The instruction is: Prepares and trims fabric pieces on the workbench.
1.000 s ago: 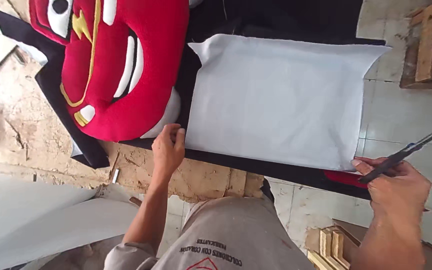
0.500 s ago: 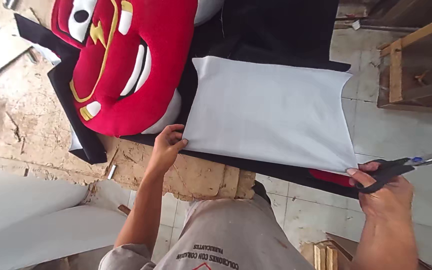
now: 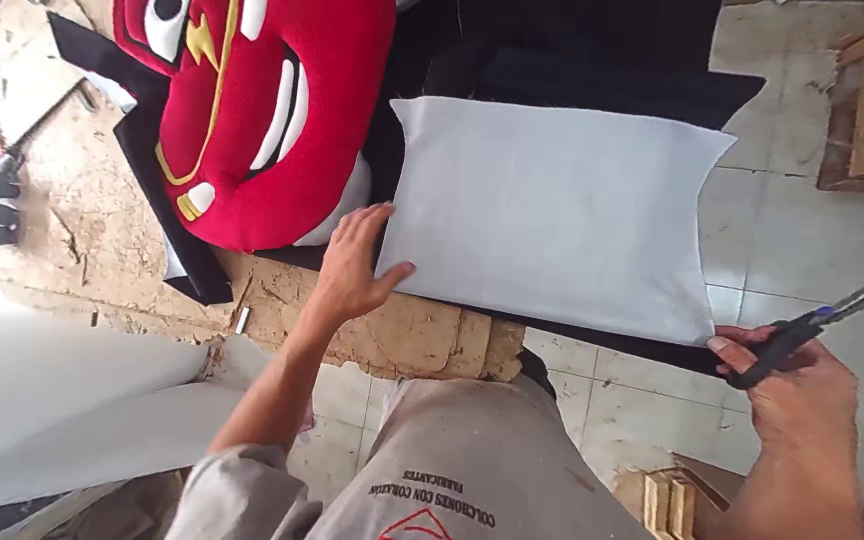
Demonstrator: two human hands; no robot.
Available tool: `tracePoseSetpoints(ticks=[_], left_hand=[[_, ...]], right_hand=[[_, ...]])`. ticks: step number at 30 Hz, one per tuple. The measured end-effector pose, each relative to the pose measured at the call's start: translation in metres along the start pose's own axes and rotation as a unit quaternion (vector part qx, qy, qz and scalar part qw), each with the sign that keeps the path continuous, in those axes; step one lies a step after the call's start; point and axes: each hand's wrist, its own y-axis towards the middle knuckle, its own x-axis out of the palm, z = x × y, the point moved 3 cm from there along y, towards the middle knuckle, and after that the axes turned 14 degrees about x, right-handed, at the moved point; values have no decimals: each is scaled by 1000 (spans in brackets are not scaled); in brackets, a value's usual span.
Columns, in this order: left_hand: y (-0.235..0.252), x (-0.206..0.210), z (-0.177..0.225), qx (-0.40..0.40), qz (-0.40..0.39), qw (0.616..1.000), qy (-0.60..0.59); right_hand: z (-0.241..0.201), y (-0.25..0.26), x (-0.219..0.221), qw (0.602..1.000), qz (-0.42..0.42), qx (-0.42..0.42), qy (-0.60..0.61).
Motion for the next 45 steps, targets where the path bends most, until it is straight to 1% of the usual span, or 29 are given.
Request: tracePoseSetpoints(ticks=[1, 2, 4, 6, 9, 14, 17, 21, 26, 28, 31, 34, 36, 39, 41, 42, 43, 44, 45], left_hand=[[18, 3, 9, 80, -45, 995, 29], [36, 10, 18, 153, -88, 983, 55], [65, 30, 27, 261, -162, 949, 71], [88, 49, 28, 322, -227, 917, 59], [106, 66, 20, 364, -289, 883, 72], [112, 88, 8, 377, -335, 859, 86], [119, 88, 6, 380, -346, 851, 107], [124, 89, 3, 380, -357, 847, 106], [123, 86, 1, 390, -349, 846, 101], [121, 80, -3, 402, -331, 849, 87], [116, 70, -15, 399, -319, 855, 86], [108, 74, -24, 395, -324, 854, 100], [104, 78, -24, 404, -322, 850, 100], [89, 80, -19, 419, -333, 840, 87], [82, 81, -17, 428, -332, 837, 74], [79, 80, -16, 427, -326, 841, 63], [77, 74, -15, 415, -308, 855, 50], [74, 64, -14, 383, -266, 884, 35], [68, 50, -13, 331, -195, 923, 21]], right_hand=[[1, 1, -1, 1000, 1, -2, 2], [1, 1, -1, 1000, 2, -3, 3], [3, 1, -1, 1000, 9, -6, 1], [4, 0, -1, 1000, 12, -5, -9], [7, -4, -1, 1000, 13, -6, -6], [13, -11, 0, 1000, 17, -11, 14], [15, -16, 1, 1000, 21, -8, 17], [18, -21, 4, 999, 26, 1, 18], [24, -22, 5, 999, 34, 0, 26], [20, -19, 5, 999, 47, 1, 6], [13, -8, 8, 999, 47, 6, 11], [3, 0, 15, 998, 38, 47, 24], [2, -1, 15, 997, 33, 42, 54], [14, -6, 6, 995, 0, 20, 94], [20, -10, 3, 995, -12, 16, 98], [22, -13, 3, 996, -10, 17, 89], [23, -14, 3, 997, -6, 18, 77], [22, -14, 4, 998, 0, 17, 62], [20, -13, 6, 999, 1, 17, 51]])
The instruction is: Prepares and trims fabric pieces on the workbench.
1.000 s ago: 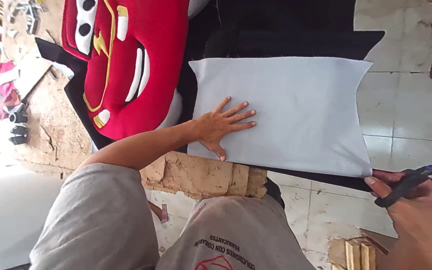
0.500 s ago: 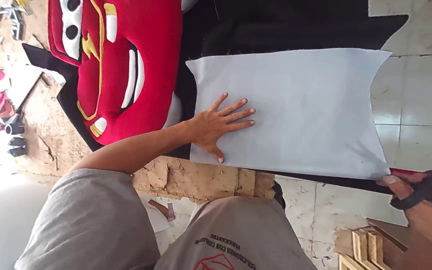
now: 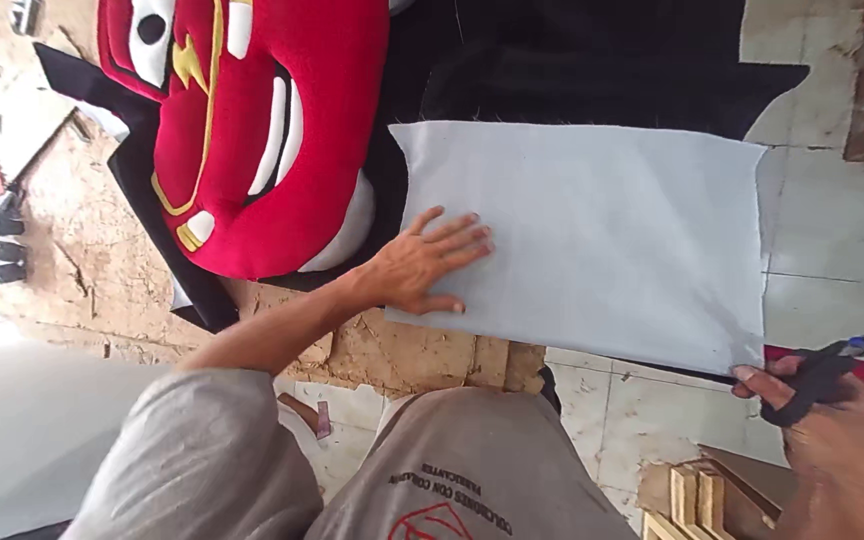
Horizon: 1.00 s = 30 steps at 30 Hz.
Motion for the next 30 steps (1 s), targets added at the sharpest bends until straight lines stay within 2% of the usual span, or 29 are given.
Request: tracePoseSetpoints(ticks=[2, 3, 5, 8, 10, 15, 18, 21, 24, 26, 30], left_hand=[[-24, -13, 17, -150, 151, 977, 15], [-35, -11, 26, -216, 185, 958, 25], [-53, 9, 43, -271, 168, 947, 26], [-67, 48, 60, -241, 64, 968, 19], [-72, 56, 62, -221, 35, 974, 30], [-81, 50, 66, -204, 11, 979, 11], [-56, 18, 54, -196, 29, 980, 28], [-15, 0, 23, -79, -38, 996, 31], [12, 6, -6, 31, -118, 992, 38], [22, 8, -15, 57, -161, 984, 44], [30, 11, -24, 75, -183, 980, 35]], right_hand=[[1, 0, 3, 1000, 1, 4, -4], [1, 0, 2, 1000, 1, 6, -4], [-2, 0, 2, 1000, 4, 8, -6], [-6, -4, 4, 1000, -1, 10, -5], [-8, -5, 4, 1000, -8, 10, -9], [-10, -5, 3, 998, -3, 30, -56], [-8, -8, 2, 995, 6, 54, -86], [-7, -7, 0, 994, 6, 57, -97], [-3, -4, -4, 992, 1, 55, -110], [3, -3, -6, 992, -6, 57, -112], [7, -1, -6, 993, 0, 69, -99]])
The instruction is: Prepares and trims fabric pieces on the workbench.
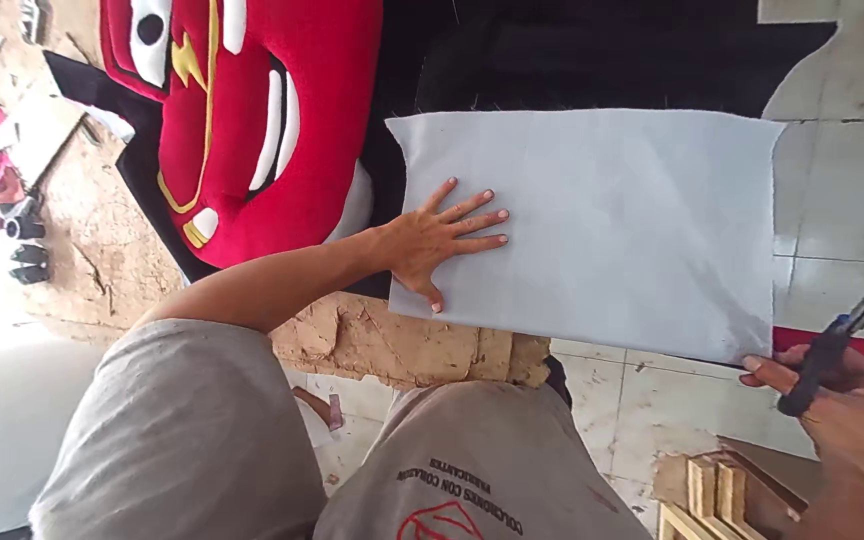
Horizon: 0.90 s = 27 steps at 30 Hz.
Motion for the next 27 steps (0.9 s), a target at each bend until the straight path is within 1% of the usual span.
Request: tracePoseSetpoints(ticks=[3, 9, 15, 17, 20, 22, 24, 26, 27], left_hand=[[-1, 0, 0, 8, -24, 1000, -8], [-1, 3, -6, 34, -30, 999, -6], [-5, 3, -4, 35, -7, 999, -9], [0, 3, -5, 37, 1, 999, -8], [1, -4, 0, 1, 12, 1000, -22], [7, -11, 8, -26, 49, 998, -28], [17, -19, 21, -67, 103, 992, -32], [33, -25, 37, -125, 171, 977, -37], [42, -27, 46, -158, 206, 965, -35]], right_hand=[[2, 1, 0, 1000, -3, 7, 2], [-3, -2, 0, 1000, 5, 30, -8], [-25, -20, 5, 999, 8, 33, -32], [-21, -25, -4, 1000, 9, 24, -11], [-16, -28, -26, 999, 2, 3, 34], [-15, -29, -53, 999, 1, -4, 46], [-23, -16, -84, 999, -16, -11, 43], [-40, 16, -113, 998, -46, -24, 19], [-50, 39, -123, 997, -64, -34, -5]])
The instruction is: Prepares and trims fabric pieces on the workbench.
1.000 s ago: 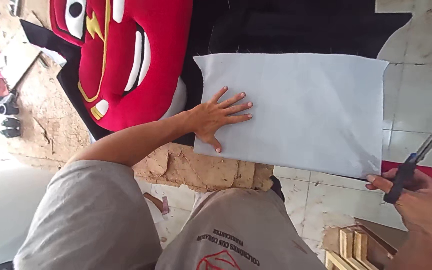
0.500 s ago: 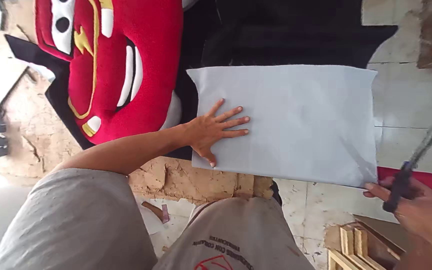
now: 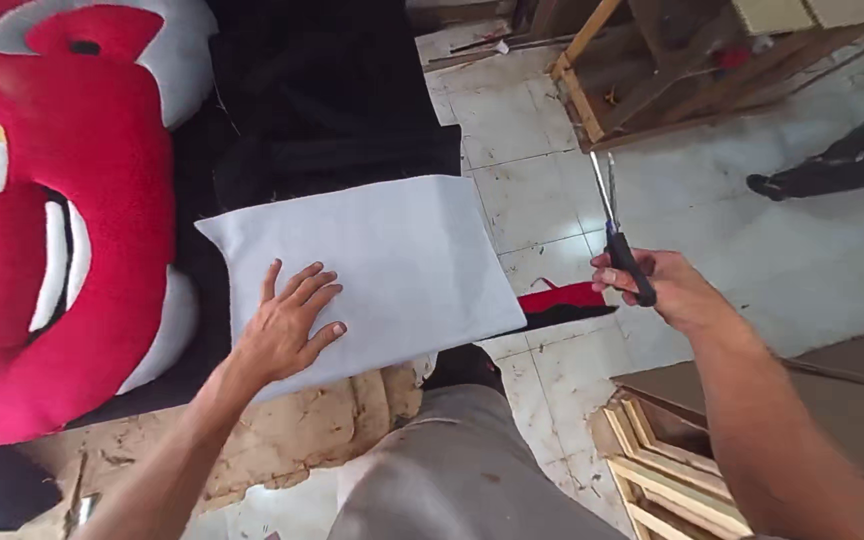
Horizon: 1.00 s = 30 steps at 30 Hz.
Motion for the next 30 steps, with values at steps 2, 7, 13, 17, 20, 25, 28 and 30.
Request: tracePoseSetpoints(ticks=[2, 7, 13, 17, 20, 25, 28, 30], left_hand=[[13, 10, 25, -70, 75, 995, -3], [80, 54, 96, -223, 206, 953, -3], [165, 81, 102, -441, 181, 877, 54], [157, 84, 53, -579, 155, 797, 70], [158, 85, 49, -602, 157, 780, 69], [158, 86, 53, -615, 187, 763, 72], [159, 77, 49, -649, 184, 736, 55], [161, 75, 46, -672, 191, 714, 54]], right_hand=[[-19, 54, -14, 998, -37, -31, -46], [-88, 190, 33, 987, -97, -128, -9], [-163, 246, 131, 965, -167, -163, 120], [-182, 248, 138, 972, -135, -152, 117], [-185, 259, 140, 975, -130, -147, 103], [-179, 263, 140, 973, -155, -139, 96], [-184, 268, 137, 965, -186, -164, 84], [-185, 274, 137, 958, -214, -176, 78]])
